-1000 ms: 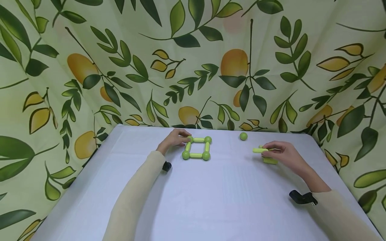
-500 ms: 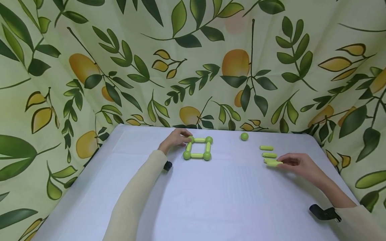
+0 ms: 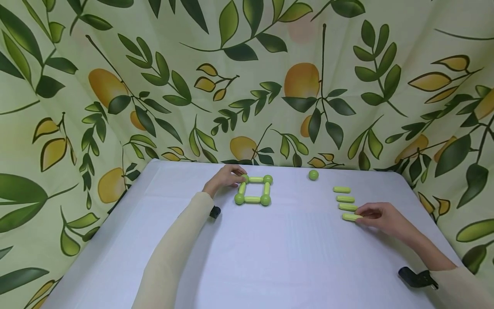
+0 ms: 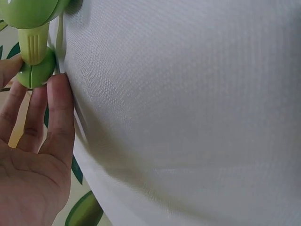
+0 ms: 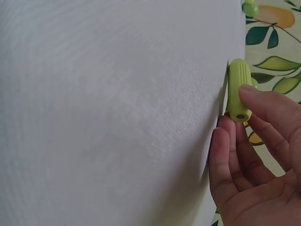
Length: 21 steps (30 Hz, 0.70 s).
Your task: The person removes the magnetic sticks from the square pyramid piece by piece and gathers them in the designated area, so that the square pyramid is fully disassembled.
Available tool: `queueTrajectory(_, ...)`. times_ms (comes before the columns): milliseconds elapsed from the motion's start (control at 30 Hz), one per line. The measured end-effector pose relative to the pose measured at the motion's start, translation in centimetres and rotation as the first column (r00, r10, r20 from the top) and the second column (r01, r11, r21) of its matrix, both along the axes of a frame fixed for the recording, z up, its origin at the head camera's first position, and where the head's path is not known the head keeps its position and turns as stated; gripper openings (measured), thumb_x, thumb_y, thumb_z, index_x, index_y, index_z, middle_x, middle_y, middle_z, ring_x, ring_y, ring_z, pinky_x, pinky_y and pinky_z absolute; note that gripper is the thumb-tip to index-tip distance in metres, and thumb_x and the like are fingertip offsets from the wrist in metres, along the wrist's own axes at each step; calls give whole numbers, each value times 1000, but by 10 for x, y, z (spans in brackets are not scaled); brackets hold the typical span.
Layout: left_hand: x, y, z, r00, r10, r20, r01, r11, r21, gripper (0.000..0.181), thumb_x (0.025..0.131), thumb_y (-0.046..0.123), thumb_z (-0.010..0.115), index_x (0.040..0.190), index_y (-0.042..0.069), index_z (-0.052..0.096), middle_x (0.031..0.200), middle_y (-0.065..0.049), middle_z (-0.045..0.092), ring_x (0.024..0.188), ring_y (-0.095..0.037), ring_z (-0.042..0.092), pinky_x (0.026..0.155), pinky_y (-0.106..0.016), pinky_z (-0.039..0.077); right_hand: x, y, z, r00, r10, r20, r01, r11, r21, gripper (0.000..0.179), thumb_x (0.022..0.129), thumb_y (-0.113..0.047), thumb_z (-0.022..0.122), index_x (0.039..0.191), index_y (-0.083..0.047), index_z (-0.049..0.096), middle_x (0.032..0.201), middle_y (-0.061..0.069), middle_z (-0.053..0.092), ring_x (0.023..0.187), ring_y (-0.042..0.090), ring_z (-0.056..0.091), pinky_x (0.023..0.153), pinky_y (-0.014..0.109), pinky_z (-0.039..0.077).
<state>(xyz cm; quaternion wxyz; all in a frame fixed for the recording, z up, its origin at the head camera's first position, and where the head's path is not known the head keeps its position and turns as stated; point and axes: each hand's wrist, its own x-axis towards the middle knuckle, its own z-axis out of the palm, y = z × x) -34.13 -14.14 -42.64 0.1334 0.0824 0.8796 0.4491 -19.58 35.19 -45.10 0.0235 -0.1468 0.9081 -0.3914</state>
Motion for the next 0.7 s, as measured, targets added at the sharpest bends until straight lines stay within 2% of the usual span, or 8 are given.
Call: queueTrajectory(700,-2,0,-2,1000,5,2,-5,1000,-7,26,93,11,76,118,5,72,112,-12,63,88,-22,65,76,-31,57,-1,-6,3,1000,6,7,-6,999,32,17,85,-7,83,101,-3,75,97,6,70,80,12,62,68,24,53)
